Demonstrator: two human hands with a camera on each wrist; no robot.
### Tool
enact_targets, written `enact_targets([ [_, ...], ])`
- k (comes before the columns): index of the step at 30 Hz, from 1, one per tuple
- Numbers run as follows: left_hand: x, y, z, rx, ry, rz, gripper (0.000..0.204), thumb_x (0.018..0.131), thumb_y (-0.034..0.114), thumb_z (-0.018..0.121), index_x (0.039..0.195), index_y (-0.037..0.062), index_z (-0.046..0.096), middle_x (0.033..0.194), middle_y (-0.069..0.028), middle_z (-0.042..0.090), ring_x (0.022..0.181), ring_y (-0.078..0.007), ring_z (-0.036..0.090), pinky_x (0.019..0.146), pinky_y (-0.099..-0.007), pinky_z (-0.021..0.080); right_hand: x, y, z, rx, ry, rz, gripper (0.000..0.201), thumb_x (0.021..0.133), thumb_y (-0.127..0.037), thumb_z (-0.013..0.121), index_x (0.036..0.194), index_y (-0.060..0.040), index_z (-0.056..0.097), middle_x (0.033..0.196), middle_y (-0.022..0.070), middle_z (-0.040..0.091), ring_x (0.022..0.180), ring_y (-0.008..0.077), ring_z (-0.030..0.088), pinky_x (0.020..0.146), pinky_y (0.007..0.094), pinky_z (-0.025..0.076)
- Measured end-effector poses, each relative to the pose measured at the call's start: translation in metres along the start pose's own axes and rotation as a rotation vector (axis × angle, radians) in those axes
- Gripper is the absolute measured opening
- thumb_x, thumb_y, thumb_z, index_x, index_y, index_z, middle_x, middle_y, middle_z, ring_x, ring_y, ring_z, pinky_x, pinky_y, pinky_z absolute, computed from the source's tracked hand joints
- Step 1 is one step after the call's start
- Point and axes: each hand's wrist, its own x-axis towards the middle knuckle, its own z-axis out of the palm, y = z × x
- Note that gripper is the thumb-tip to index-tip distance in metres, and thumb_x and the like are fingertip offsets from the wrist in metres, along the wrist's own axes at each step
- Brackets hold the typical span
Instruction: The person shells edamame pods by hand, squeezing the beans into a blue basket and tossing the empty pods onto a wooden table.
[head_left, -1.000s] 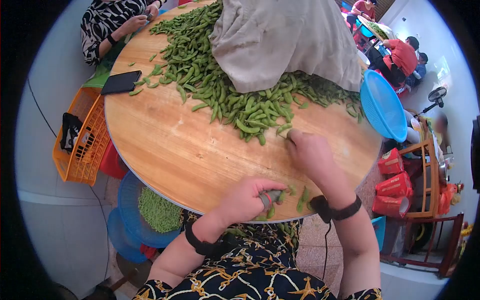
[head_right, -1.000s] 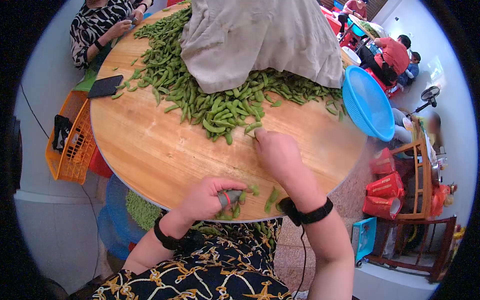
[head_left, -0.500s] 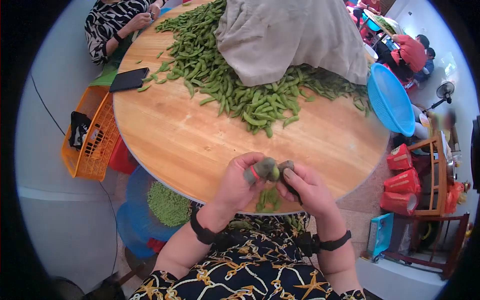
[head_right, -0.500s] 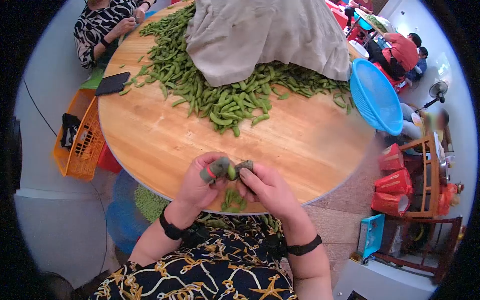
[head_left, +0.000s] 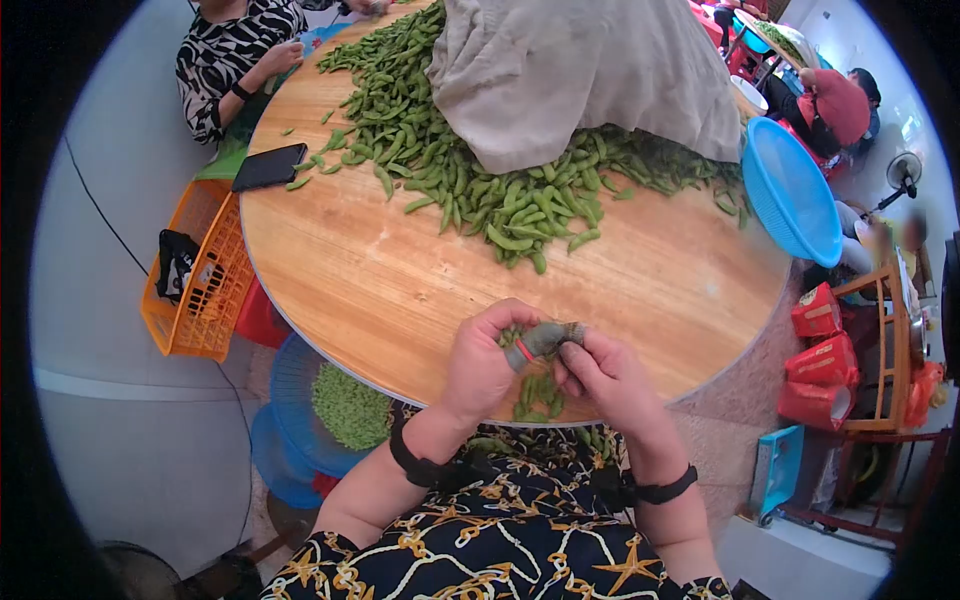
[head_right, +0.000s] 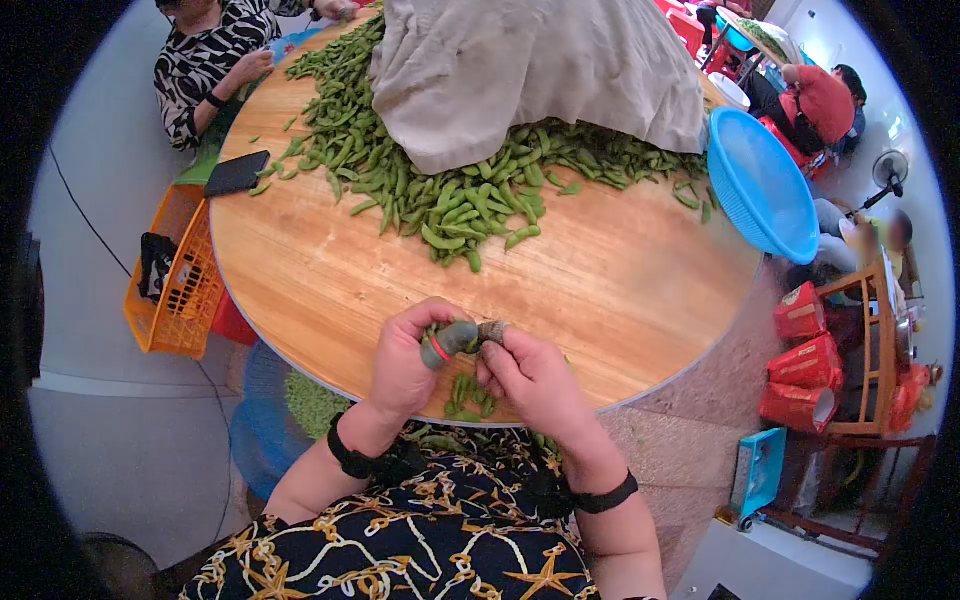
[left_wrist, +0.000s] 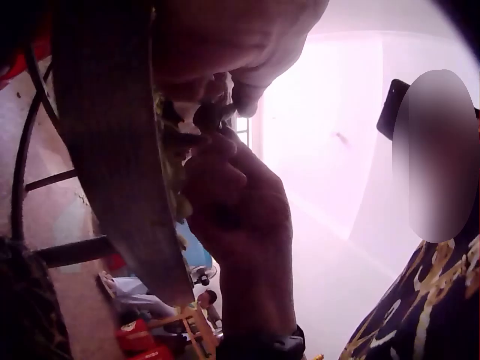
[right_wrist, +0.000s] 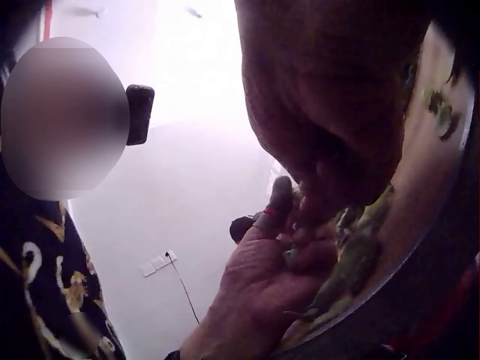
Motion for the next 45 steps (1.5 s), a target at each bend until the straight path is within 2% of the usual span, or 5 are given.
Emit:
enact_targets([
  [16,0.003,0.004,0.001,-0.045,0.012,-0.102,0.017,0.082,0.000,0.055,0.099,0.0026,0.055,0.083,0.0016,0.055,0.070,-0.0046,0.052,0.058,-0.0163,0.043,0.026,-0.003,-0.020,0.283,0.000,0.166,0.018,0.088,-0.020,0.050,0.084,-0.0052,0.060,0.064,-0.0032,0.054,0.057,0.0044,0.048,0.051,0.0191,0.038],
  [20,0.005,0.004,-0.004,-0.175,0.070,-0.149,0.023,0.082,-0.004,0.047,0.101,0.0019,0.057,0.082,0.0009,0.056,0.064,-0.0041,0.049,0.054,-0.0147,0.039,0.074,-0.016,-0.049,-0.767,0.380,-0.250,0.022,0.080,-0.022,0.056,0.088,-0.0017,0.057,0.067,0.0175,0.058,0.064,0.0310,0.059,0.059,0.0398,0.046],
  [28,0.001,0.005,-0.003,0.545,-0.372,-0.034,0.023,0.080,-0.001,0.054,0.102,0.0008,0.060,0.080,-0.0003,0.059,0.069,-0.0040,0.051,0.060,-0.0167,0.042,0.062,-0.026,-0.045,-1.245,0.203,-0.225,0.016,0.075,-0.015,0.059,0.081,-0.0014,0.056,0.069,0.0218,0.057,0.069,0.0378,0.057,0.062,0.0451,0.045],
  [36,0.005,0.004,-0.003,-0.399,-0.195,-0.274,0.039,0.076,0.009,0.067,0.112,0.0007,0.053,0.088,-0.0026,0.060,0.079,-0.0083,0.057,0.066,-0.0196,0.047,0.014,-0.011,-0.028,0.330,-0.060,0.258,0.018,0.087,-0.023,0.055,0.082,-0.0071,0.059,0.061,-0.0077,0.046,0.050,0.0004,0.037,0.044,0.0166,0.028],
  [45,0.002,0.003,-0.010,-0.414,-0.058,-0.098,0.018,0.079,0.009,0.064,0.091,0.0021,0.054,0.079,-0.0038,0.061,0.067,-0.0092,0.058,0.059,-0.0192,0.047,-0.006,-0.020,-0.007,0.077,-0.164,0.116,0.026,0.093,-0.024,0.041,0.078,-0.0063,0.052,0.062,-0.0054,0.044,0.056,0.0036,0.039,0.050,0.0179,0.030],
])
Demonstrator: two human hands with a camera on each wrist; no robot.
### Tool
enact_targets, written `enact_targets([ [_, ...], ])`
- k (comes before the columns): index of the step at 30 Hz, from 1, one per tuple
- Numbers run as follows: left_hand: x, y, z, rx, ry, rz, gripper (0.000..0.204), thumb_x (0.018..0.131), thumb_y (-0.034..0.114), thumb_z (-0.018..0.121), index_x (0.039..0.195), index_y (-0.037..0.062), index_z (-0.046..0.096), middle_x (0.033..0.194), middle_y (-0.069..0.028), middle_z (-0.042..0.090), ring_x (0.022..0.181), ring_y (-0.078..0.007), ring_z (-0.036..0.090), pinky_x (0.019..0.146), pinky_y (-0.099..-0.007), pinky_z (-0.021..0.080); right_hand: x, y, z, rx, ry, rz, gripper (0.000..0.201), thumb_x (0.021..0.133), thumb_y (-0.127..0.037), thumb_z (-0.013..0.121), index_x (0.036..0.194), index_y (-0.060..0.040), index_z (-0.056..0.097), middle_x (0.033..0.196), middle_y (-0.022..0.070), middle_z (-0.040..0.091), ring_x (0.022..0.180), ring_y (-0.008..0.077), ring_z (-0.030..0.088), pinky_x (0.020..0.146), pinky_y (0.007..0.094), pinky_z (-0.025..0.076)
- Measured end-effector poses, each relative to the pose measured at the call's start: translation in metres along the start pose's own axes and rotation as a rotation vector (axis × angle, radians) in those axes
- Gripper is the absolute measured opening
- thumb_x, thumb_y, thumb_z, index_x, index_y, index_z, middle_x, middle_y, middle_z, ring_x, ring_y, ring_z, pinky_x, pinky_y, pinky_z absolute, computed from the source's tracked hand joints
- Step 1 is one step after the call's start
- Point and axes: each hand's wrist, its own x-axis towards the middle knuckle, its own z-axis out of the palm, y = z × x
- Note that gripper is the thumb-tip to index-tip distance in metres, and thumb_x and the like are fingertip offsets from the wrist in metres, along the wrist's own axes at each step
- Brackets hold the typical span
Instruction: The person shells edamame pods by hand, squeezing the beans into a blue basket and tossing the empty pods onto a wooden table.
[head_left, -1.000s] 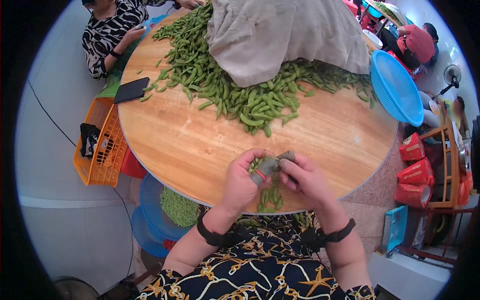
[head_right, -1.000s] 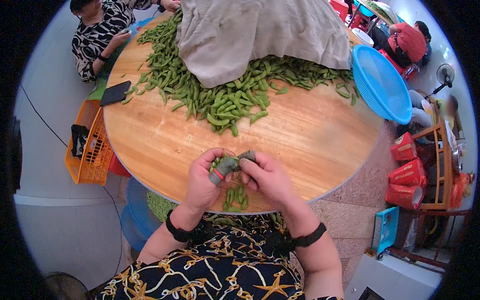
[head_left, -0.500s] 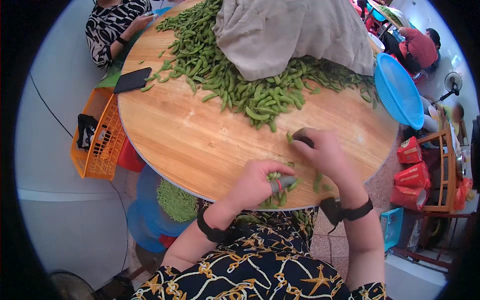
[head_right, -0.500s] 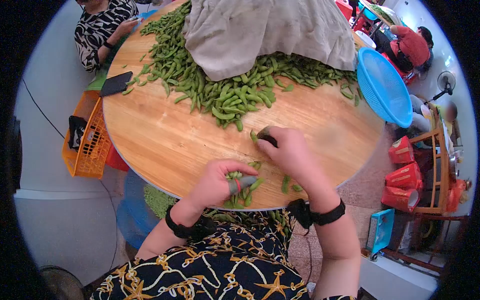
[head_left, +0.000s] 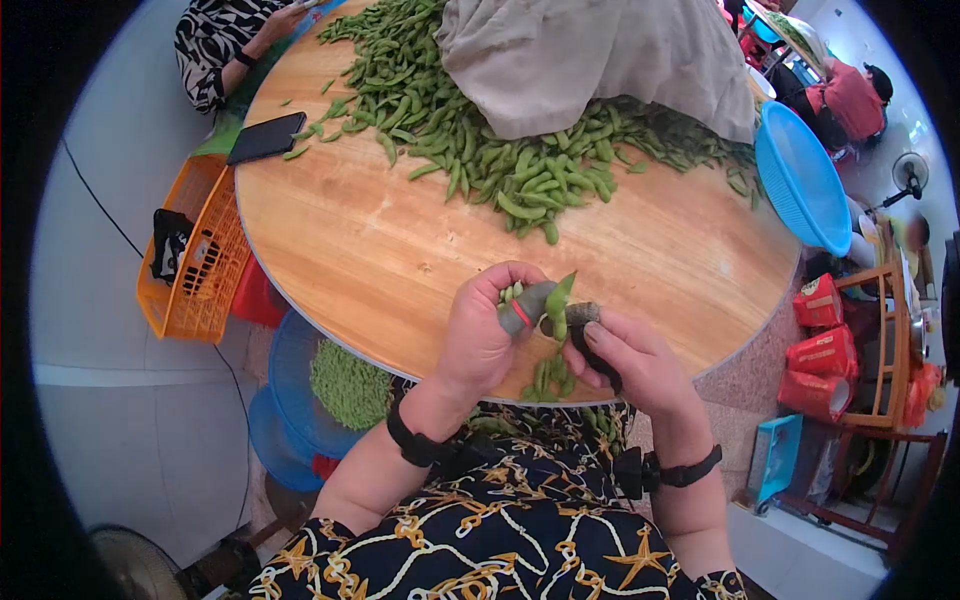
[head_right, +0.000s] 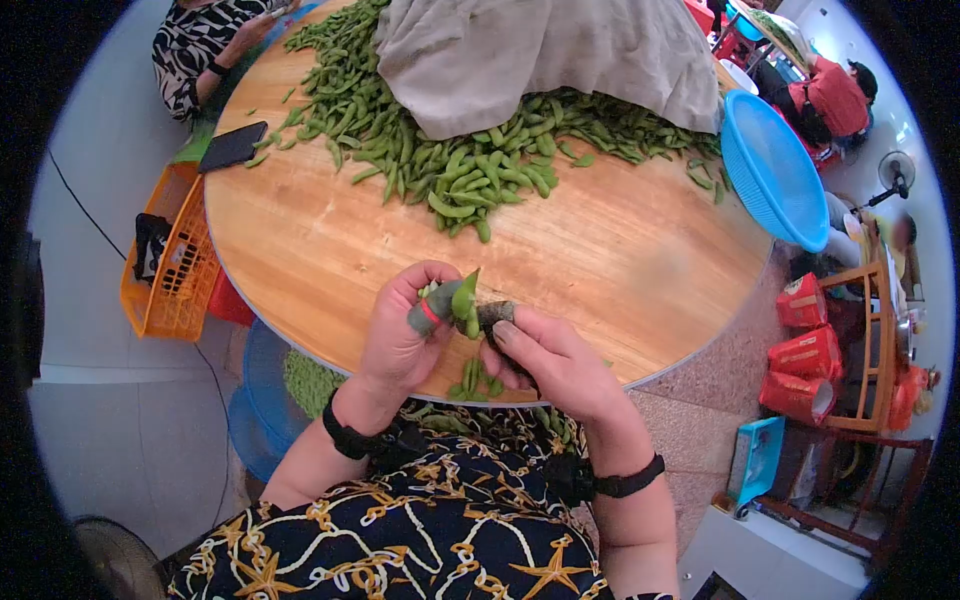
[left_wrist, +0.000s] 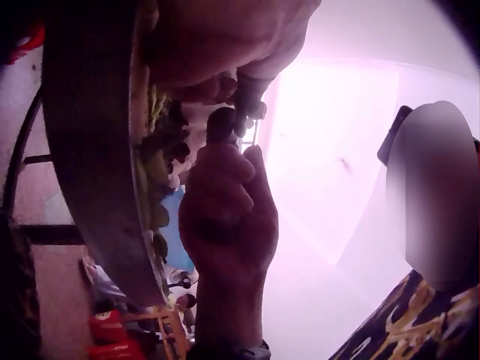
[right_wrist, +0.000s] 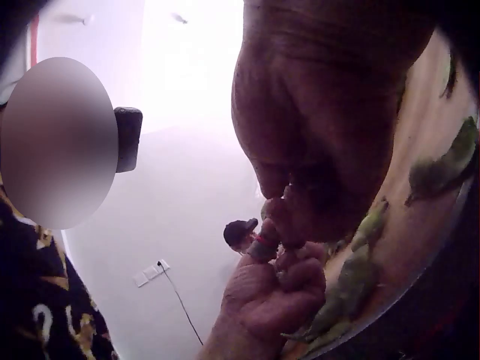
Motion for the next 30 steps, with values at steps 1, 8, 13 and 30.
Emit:
enact_targets([
  [1,0.000,-0.002,0.000,-0.001,0.002,0.000,0.018,0.079,0.009,0.064,0.091,0.0021,0.054,0.079,-0.0038,0.061,0.067,-0.0092,0.058,0.059,-0.0192,0.047,-0.001,0.001,0.000,0.042,-0.025,0.013,0.026,0.093,-0.024,0.040,0.078,-0.0060,0.052,0.062,-0.0052,0.044,0.056,0.0036,0.039,0.051,0.0178,0.031],
  [8,0.000,-0.005,0.000,0.424,0.114,0.185,0.016,0.077,0.006,0.066,0.089,0.0019,0.055,0.078,-0.0016,0.060,0.068,-0.0062,0.055,0.060,-0.0183,0.045,0.003,0.010,-0.004,0.081,-0.015,0.037,0.024,0.093,-0.024,0.041,0.081,-0.0064,0.052,0.065,-0.0051,0.046,0.056,0.0025,0.039,0.049,0.0166,0.030],
  [13,-0.004,-0.002,0.009,0.606,0.108,0.190,0.012,0.077,0.007,0.067,0.085,0.0025,0.059,0.077,-0.0002,0.059,0.068,-0.0044,0.052,0.060,-0.0174,0.042,0.005,0.013,-0.001,0.166,0.011,0.016,0.017,0.092,-0.019,0.044,0.086,-0.0063,0.053,0.069,-0.0057,0.048,0.056,0.0017,0.040,0.048,0.0157,0.031],
  [30,0.002,-0.002,0.009,0.289,0.001,-0.100,0.019,0.077,0.004,0.065,0.093,0.0037,0.054,0.085,-0.0006,0.057,0.070,-0.0065,0.055,0.062,-0.0185,0.046,0.004,0.021,0.007,-0.622,0.340,-0.232,0.014,0.089,-0.014,0.047,0.085,-0.0030,0.054,0.066,-0.0040,0.051,0.055,0.0045,0.044,0.049,0.0195,0.035],
])
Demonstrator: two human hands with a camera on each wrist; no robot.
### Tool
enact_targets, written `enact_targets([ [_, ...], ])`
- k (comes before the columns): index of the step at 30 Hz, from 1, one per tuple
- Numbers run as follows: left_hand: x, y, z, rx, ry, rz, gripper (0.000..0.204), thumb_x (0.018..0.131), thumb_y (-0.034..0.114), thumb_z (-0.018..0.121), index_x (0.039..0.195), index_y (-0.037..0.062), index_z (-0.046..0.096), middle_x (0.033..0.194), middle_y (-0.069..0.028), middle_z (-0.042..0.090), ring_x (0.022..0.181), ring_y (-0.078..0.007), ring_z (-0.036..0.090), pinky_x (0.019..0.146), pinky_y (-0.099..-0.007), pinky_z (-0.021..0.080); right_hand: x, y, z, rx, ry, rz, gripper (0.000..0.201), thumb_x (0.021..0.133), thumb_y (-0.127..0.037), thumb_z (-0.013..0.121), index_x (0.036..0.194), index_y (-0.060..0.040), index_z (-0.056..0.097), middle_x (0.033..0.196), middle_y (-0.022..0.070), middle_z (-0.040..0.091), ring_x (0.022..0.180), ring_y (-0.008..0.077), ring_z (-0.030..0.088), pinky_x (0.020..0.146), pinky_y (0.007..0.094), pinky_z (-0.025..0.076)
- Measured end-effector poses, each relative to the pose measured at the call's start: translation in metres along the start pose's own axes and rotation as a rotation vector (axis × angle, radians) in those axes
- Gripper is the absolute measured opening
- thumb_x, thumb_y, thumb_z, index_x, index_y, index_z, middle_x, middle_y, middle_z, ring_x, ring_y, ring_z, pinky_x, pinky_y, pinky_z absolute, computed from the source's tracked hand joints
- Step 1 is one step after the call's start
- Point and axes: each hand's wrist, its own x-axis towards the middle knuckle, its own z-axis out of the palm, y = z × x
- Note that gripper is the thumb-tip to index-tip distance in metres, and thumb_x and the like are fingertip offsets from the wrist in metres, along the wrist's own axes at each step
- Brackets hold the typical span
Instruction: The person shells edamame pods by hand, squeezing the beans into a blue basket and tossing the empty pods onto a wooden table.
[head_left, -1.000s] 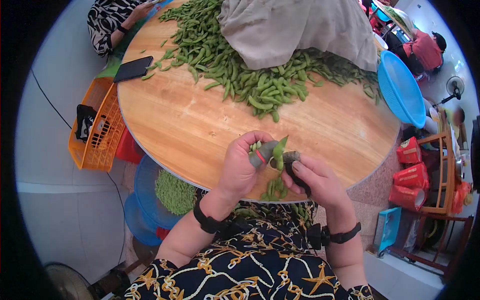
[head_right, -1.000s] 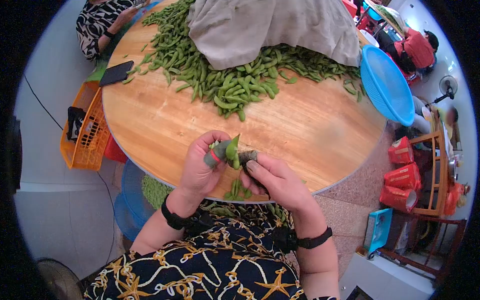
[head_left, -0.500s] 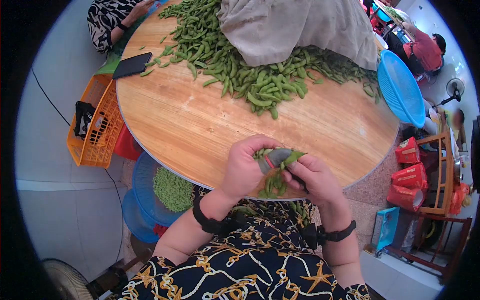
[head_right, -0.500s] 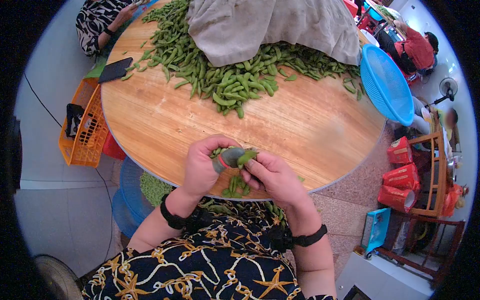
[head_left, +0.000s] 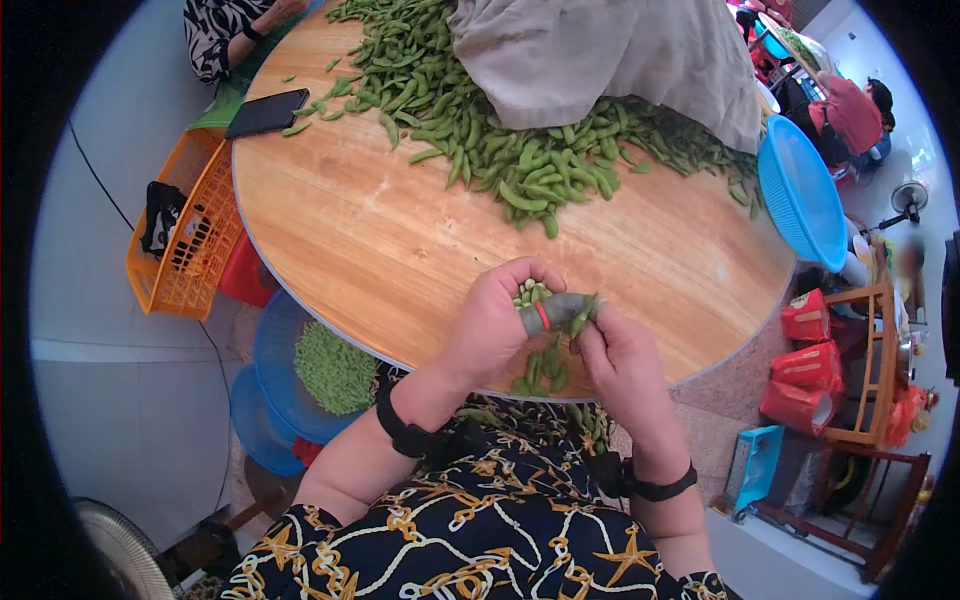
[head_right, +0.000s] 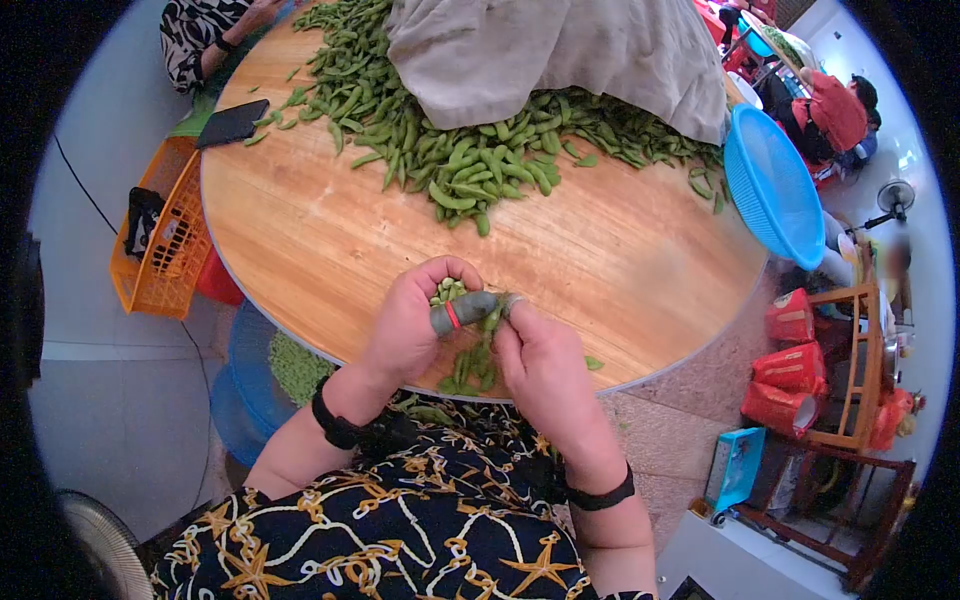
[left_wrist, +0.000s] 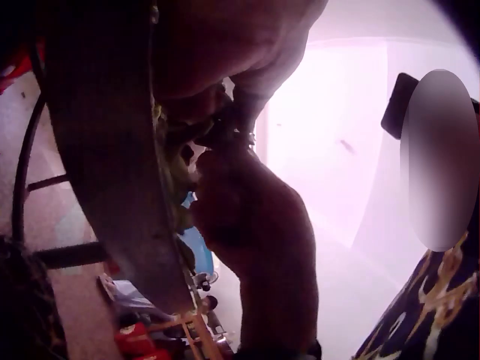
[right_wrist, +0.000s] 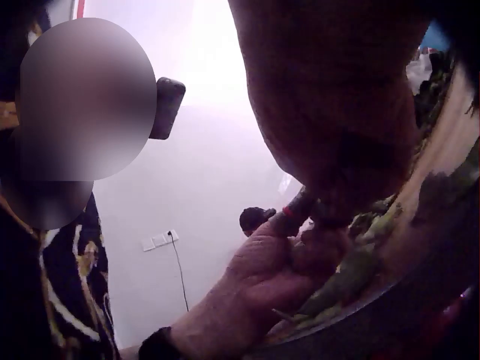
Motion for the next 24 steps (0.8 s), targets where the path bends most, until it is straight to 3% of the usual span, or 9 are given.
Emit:
enact_targets([
  [2,0.001,-0.003,-0.001,-0.037,-0.017,0.005,0.020,0.077,0.004,0.065,0.094,0.0035,0.054,0.084,-0.0009,0.057,0.070,-0.0066,0.055,0.061,-0.0186,0.046,0.003,0.000,-0.002,-0.062,0.020,0.004,0.014,0.089,-0.015,0.048,0.089,-0.0028,0.054,0.067,-0.0042,0.050,0.056,0.0037,0.043,0.050,0.0183,0.034],
  [4,0.002,-0.005,-0.002,-0.071,-0.034,0.010,0.021,0.077,0.004,0.065,0.095,0.0033,0.054,0.084,-0.0013,0.057,0.070,-0.0067,0.055,0.061,-0.0187,0.046,0.008,-0.002,-0.006,0.351,-0.020,0.232,0.014,0.087,-0.012,0.050,0.082,0.0006,0.053,0.064,0.0010,0.052,0.056,0.0116,0.048,0.052,0.0289,0.041],
  [8,0.003,-0.004,-0.012,-0.220,-0.056,-0.068,0.021,0.081,0.006,0.061,0.100,0.0027,0.055,0.083,-0.0010,0.058,0.068,-0.0067,0.055,0.058,-0.0177,0.045,0.011,-0.001,-0.009,0.473,-0.088,0.276,0.012,0.086,-0.011,0.052,0.084,0.0010,0.054,0.063,0.0021,0.052,0.057,0.0119,0.048,0.054,0.0302,0.042],
  [10,0.003,-0.002,-0.014,-0.294,-0.063,-0.113,0.020,0.082,0.007,0.059,0.102,0.0028,0.055,0.083,-0.0007,0.058,0.068,-0.0067,0.055,0.057,-0.0174,0.045,0.011,-0.005,0.000,0.221,0.067,-0.026,0.010,0.084,-0.010,0.054,0.086,-0.0006,0.055,0.063,0.0057,0.054,0.055,0.0149,0.052,0.053,0.0290,0.042],
  [11,0.002,-0.003,-0.013,-0.267,-0.024,-0.107,0.019,0.084,0.007,0.056,0.102,0.0029,0.056,0.083,-0.0003,0.058,0.068,-0.0062,0.054,0.057,-0.0172,0.044,0.011,-0.009,0.003,0.221,0.064,-0.029,0.010,0.084,-0.010,0.054,0.086,-0.0006,0.055,0.063,0.0057,0.054,0.055,0.0149,0.052,0.053,0.0290,0.042],
  [13,0.000,-0.004,-0.007,-0.242,0.016,-0.101,0.017,0.085,0.007,0.054,0.102,0.0030,0.057,0.084,0.0002,0.058,0.069,-0.0057,0.054,0.057,-0.0170,0.044,0.010,-0.018,0.008,-0.145,0.176,-0.214,0.008,0.081,-0.010,0.057,0.081,-0.0025,0.054,0.065,0.0109,0.055,0.055,0.0236,0.056,0.051,0.0314,0.044],
  [15,-0.002,-0.004,0.002,0.093,0.125,0.020,0.017,0.085,0.005,0.051,0.100,0.0035,0.059,0.084,0.0014,0.058,0.071,-0.0045,0.053,0.058,-0.0172,0.043,0.010,-0.020,0.013,-0.300,0.174,-0.278,0.009,0.080,-0.010,0.058,0.078,-0.0035,0.052,0.065,0.0122,0.055,0.056,0.0268,0.056,0.050,0.0336,0.044],
  [18,0.002,-0.011,0.003,0.174,0.150,0.145,0.018,0.086,0.003,0.049,0.100,0.0030,0.059,0.085,0.0018,0.058,0.071,-0.0038,0.052,0.058,-0.0176,0.044,0.012,-0.020,0.017,-0.463,0.199,-0.378,0.016,0.077,-0.012,0.061,0.071,-0.0052,0.048,0.061,0.0112,0.053,0.055,0.0291,0.056,0.047,0.0372,0.044],
  [24,0.002,-0.001,-0.006,-0.140,0.111,-0.052,0.019,0.085,0.001,0.049,0.100,0.0020,0.059,0.085,0.0000,0.058,0.066,-0.0032,0.050,0.050,-0.0144,0.036,0.021,-0.012,0.018,-0.531,0.241,-0.413,0.013,0.077,-0.013,0.062,0.073,-0.0056,0.052,0.062,0.0117,0.053,0.052,0.0269,0.054,0.046,0.0336,0.042],
])
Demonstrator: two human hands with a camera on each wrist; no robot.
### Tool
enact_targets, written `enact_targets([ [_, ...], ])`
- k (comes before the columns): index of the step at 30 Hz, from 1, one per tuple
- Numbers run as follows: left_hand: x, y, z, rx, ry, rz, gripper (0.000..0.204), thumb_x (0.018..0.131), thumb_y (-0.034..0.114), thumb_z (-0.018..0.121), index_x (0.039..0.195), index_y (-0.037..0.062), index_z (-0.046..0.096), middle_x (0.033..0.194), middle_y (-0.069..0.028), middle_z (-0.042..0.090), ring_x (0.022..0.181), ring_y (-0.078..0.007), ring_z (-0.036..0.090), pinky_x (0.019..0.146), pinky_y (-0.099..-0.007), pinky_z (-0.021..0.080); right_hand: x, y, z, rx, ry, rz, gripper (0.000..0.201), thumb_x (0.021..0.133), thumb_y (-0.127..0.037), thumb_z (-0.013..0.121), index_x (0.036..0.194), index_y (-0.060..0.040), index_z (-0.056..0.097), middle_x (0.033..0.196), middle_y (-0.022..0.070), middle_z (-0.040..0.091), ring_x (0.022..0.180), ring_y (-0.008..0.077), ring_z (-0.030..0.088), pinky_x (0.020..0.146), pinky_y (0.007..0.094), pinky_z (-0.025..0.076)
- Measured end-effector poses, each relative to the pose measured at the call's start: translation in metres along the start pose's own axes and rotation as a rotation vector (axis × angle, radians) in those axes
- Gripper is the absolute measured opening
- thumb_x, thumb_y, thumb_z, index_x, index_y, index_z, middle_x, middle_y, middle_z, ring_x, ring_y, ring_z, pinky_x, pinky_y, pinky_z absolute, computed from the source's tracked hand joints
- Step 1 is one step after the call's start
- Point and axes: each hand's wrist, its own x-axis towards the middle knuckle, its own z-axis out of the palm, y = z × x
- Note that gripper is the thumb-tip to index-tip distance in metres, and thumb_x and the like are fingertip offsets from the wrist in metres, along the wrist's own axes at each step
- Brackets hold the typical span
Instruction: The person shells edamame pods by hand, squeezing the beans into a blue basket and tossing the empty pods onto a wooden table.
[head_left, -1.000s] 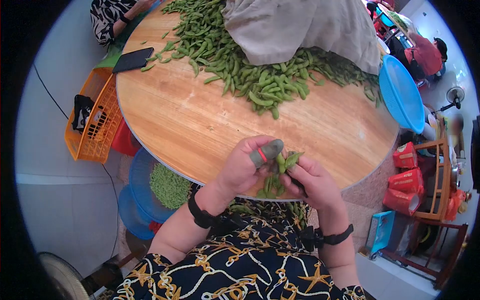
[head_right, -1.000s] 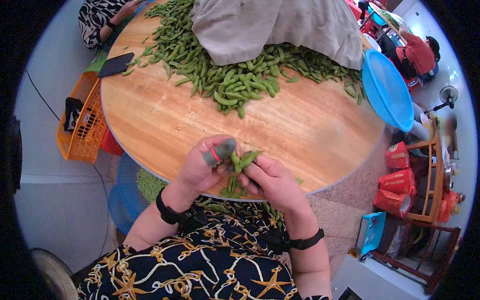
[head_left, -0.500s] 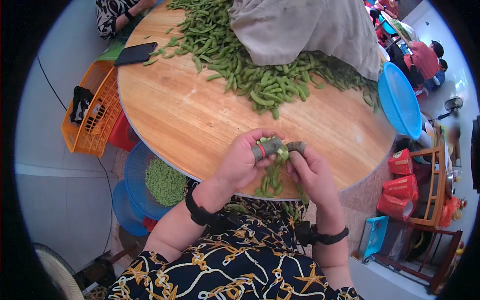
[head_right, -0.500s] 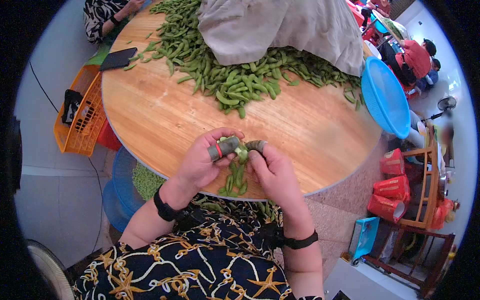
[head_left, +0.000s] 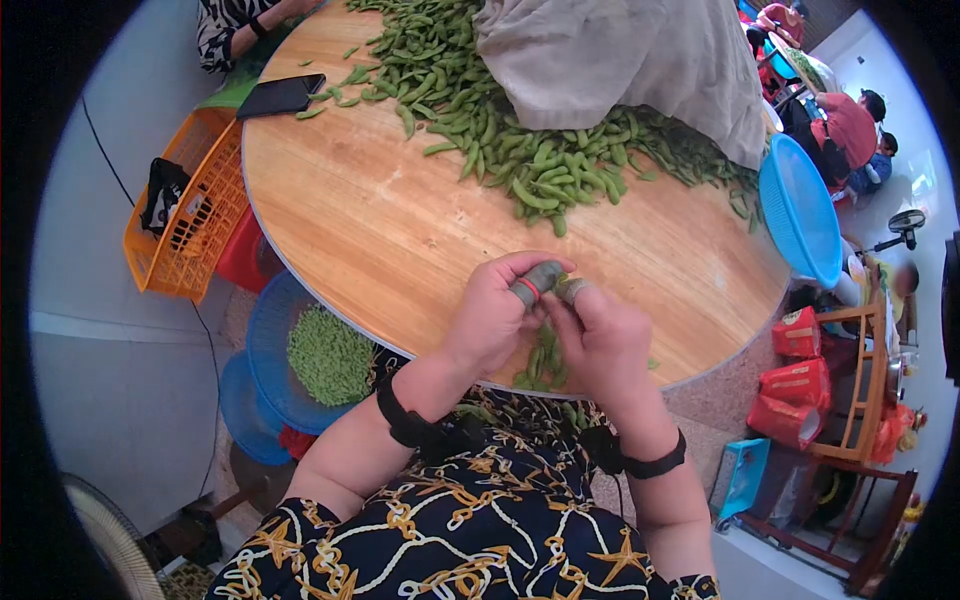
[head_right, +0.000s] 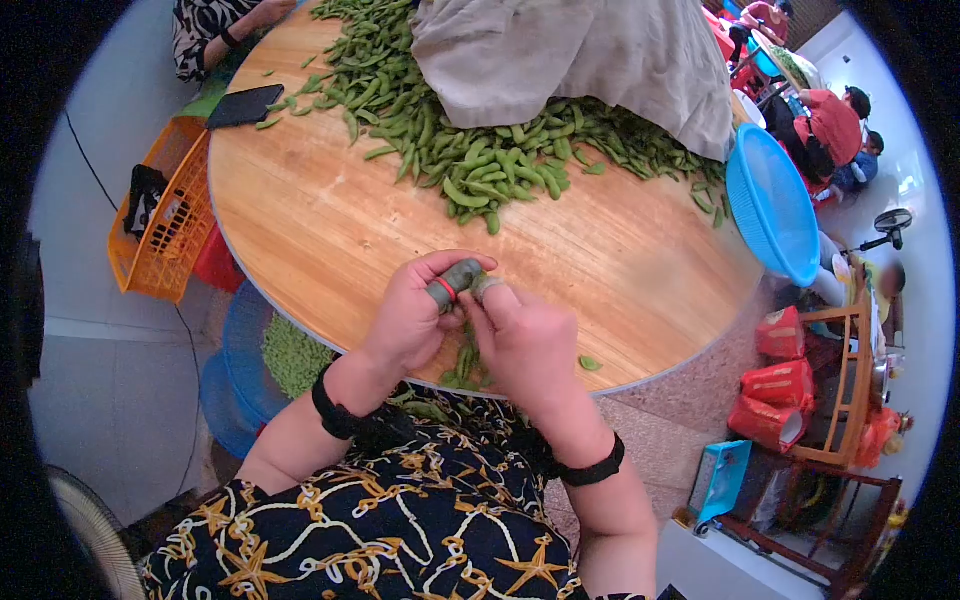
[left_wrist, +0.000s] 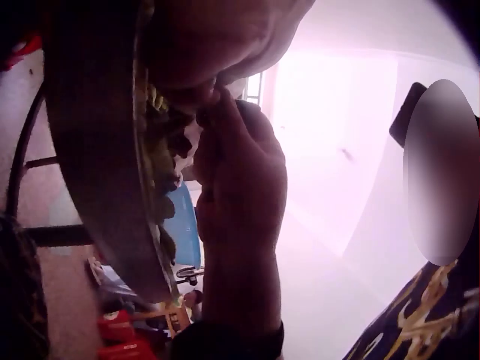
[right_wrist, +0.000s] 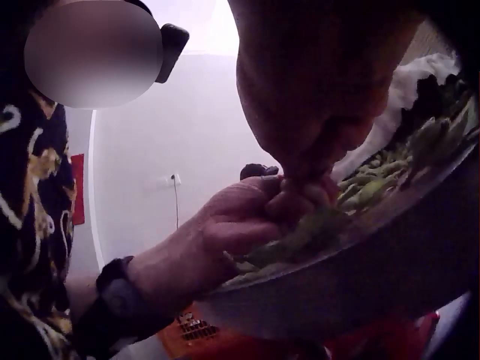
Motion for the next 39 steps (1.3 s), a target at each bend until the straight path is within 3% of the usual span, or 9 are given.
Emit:
enact_targets([
  [7,0.003,0.004,-0.012,-0.333,-0.076,0.016,0.023,0.086,0.003,0.046,0.108,0.0027,0.053,0.082,-0.0026,0.054,0.058,-0.0049,0.045,0.045,-0.0143,0.029,0.052,0.045,-0.038,0.642,-0.521,0.525,0.025,0.084,-0.028,0.058,0.088,-0.0033,0.058,0.063,-0.0018,0.053,0.052,0.0067,0.047,0.046,0.0224,0.039],
  [12,0.005,0.002,-0.015,-0.464,-0.100,-0.019,0.018,0.087,0.006,0.045,0.104,0.0052,0.050,0.085,-0.0061,0.053,0.059,-0.0086,0.046,0.045,-0.0162,0.030,0.093,0.132,0.005,-0.292,-0.078,0.254,0.024,0.084,-0.023,0.054,0.093,-0.0011,0.053,0.072,0.0173,0.061,0.063,0.0319,0.059,0.056,0.0415,0.046],
  [16,0.005,0.002,-0.012,-0.438,-0.064,-0.038,0.017,0.086,0.005,0.046,0.103,0.0065,0.050,0.084,-0.0053,0.053,0.059,-0.0091,0.046,0.046,-0.0164,0.030,0.072,0.080,0.004,-0.052,-0.209,0.165,0.019,0.080,-0.016,0.055,0.087,0.0005,0.050,0.074,0.0246,0.058,0.072,0.0428,0.056,0.065,0.0470,0.045],
  [23,-0.002,-0.003,-0.002,-0.067,-0.139,-0.078,0.016,0.082,0.001,0.051,0.097,0.0074,0.049,0.079,0.0003,0.052,0.062,-0.0057,0.047,0.048,-0.0147,0.031,0.017,0.021,-0.019,0.751,-0.298,0.539,0.016,0.085,-0.015,0.057,0.092,-0.0009,0.056,0.061,-0.0014,0.052,0.052,0.0035,0.045,0.046,0.0193,0.036],
  [28,-0.001,-0.006,-0.002,0.011,-0.174,-0.092,0.016,0.081,0.000,0.053,0.095,0.0068,0.050,0.079,0.0000,0.053,0.060,-0.0053,0.047,0.046,-0.0145,0.031,0.011,0.023,-0.029,0.933,-0.077,0.671,0.011,0.084,-0.013,0.057,0.086,-0.0017,0.058,0.059,-0.0029,0.049,0.050,0.0037,0.045,0.044,0.0179,0.035],
  [30,-0.002,-0.002,-0.004,-0.088,-0.139,-0.086,0.013,0.081,0.001,0.052,0.093,0.0063,0.051,0.080,-0.0013,0.054,0.058,-0.0052,0.046,0.046,-0.0145,0.031,0.016,0.038,-0.051,1.018,-0.362,0.592,0.013,0.084,-0.014,0.058,0.084,-0.0015,0.058,0.057,-0.0041,0.048,0.050,0.0027,0.044,0.044,0.0172,0.035],
  [32,0.000,0.001,-0.006,-0.154,-0.129,-0.090,0.013,0.081,0.001,0.051,0.093,0.0057,0.052,0.080,-0.0018,0.054,0.058,-0.0052,0.046,0.046,-0.0145,0.030,0.030,0.038,-0.058,0.939,-0.628,0.537,0.015,0.082,-0.015,0.060,0.085,-0.0007,0.059,0.053,0.0007,0.050,0.048,0.0081,0.048,0.044,0.0218,0.038],
  [34,-0.001,0.003,-0.007,-0.218,-0.120,-0.097,0.013,0.081,0.001,0.051,0.093,0.0052,0.053,0.081,-0.0023,0.055,0.057,-0.0053,0.045,0.045,-0.0144,0.030,0.041,0.041,-0.036,0.160,-0.259,0.236,0.017,0.079,-0.016,0.062,0.086,-0.0007,0.059,0.055,0.0099,0.054,0.049,0.0201,0.055,0.047,0.0302,0.043],
  [39,-0.004,0.004,-0.002,-0.039,-0.017,-0.023,0.024,0.082,0.002,0.053,0.106,0.0045,0.058,0.080,-0.0020,0.054,0.057,-0.0051,0.045,0.046,-0.0159,0.031,0.056,0.048,-0.006,-0.316,-0.302,0.138,0.024,0.078,-0.026,0.056,0.081,-0.0021,0.057,0.067,0.0203,0.058,0.065,0.0348,0.059,0.055,0.0426,0.045],
])
